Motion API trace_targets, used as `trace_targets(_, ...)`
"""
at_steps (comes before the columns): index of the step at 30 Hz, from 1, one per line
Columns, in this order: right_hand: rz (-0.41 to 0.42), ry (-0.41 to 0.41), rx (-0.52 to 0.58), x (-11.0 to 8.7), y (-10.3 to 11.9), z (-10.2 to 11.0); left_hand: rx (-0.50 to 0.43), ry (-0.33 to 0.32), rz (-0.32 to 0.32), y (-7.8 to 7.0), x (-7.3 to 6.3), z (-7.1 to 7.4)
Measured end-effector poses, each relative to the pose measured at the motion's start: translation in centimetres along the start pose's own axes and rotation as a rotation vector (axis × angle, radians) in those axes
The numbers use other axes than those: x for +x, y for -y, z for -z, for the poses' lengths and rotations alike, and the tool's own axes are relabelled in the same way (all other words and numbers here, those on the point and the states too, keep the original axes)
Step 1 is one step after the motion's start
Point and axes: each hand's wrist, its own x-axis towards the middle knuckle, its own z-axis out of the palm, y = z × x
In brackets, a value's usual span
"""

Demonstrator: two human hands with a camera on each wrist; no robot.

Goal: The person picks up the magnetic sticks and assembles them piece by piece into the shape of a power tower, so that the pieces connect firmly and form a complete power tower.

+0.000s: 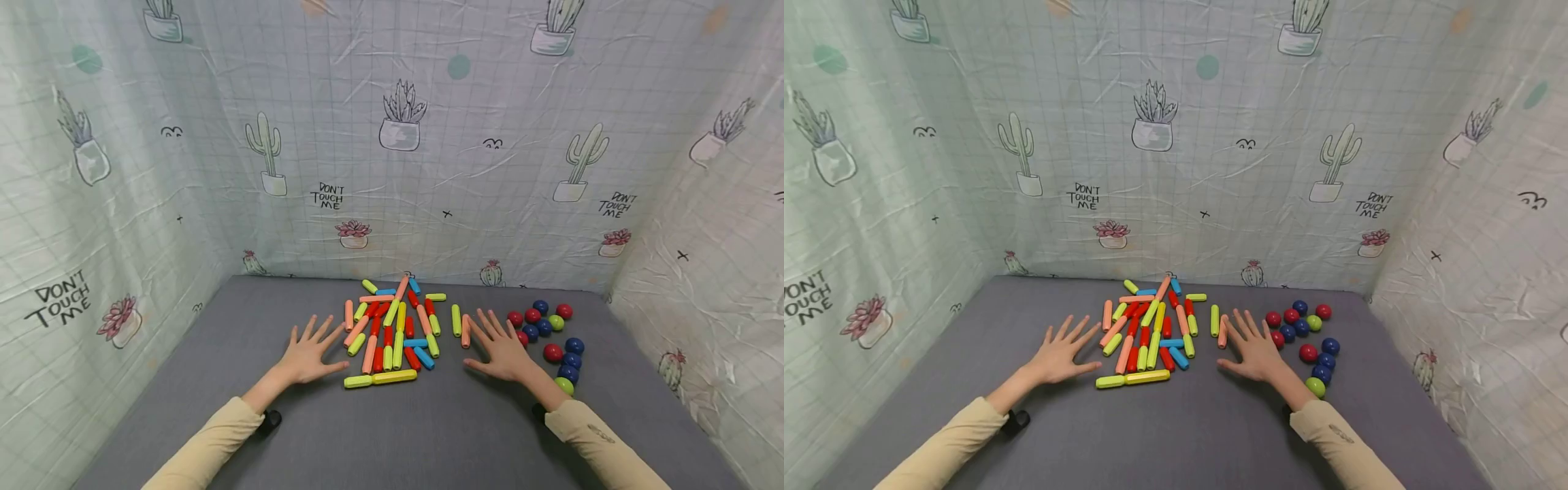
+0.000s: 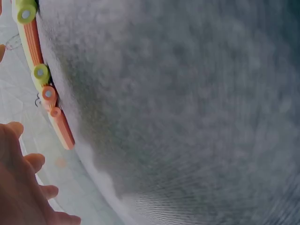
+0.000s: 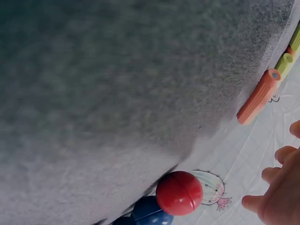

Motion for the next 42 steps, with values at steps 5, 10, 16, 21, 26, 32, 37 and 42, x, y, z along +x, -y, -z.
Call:
trace_targets(5, 0.008, -0.010, -0.009, -0.5, -0.2, 0.2, 0.006, -0.015, -0.032, -0.5, -0.1, -0.1)
trace_targets(10, 0.016, -0.022, -0.012, -1.0, -0.4, 0.5, -0.007, -0.012, -0.062, -1.1, -0.2, 0.1)
trace_targets(16, 0.026, -0.033, -0.004, -1.8, -0.9, 1.0, -0.013, 0.003, -0.142, -2.5, 0.1, 0.4)
trace_targets(21, 0.045, -0.049, 0.006, -2.4, -1.6, 1.2, 0.000, 0.008, -0.212, -4.1, 0.5, 0.4)
trace_targets(26, 0.082, -0.113, 0.009, -3.0, -2.3, 1.2, -0.024, 0.029, -0.269, -5.5, 1.0, 0.5)
trace_targets(32, 0.080, -0.130, 0.018, -3.6, -2.6, 1.5, -0.022, 0.056, -0.320, -6.7, 1.8, 0.2)
trace_targets(37, 0.061, -0.119, 0.005, -3.8, -2.9, 1.5, -0.041, 0.105, -0.396, -7.5, 2.8, -0.2)
trace_targets(42, 0.072, -0.145, -0.015, -4.0, -3.3, 1.1, -0.052, 0.127, -0.454, -8.3, 3.7, -0.7)
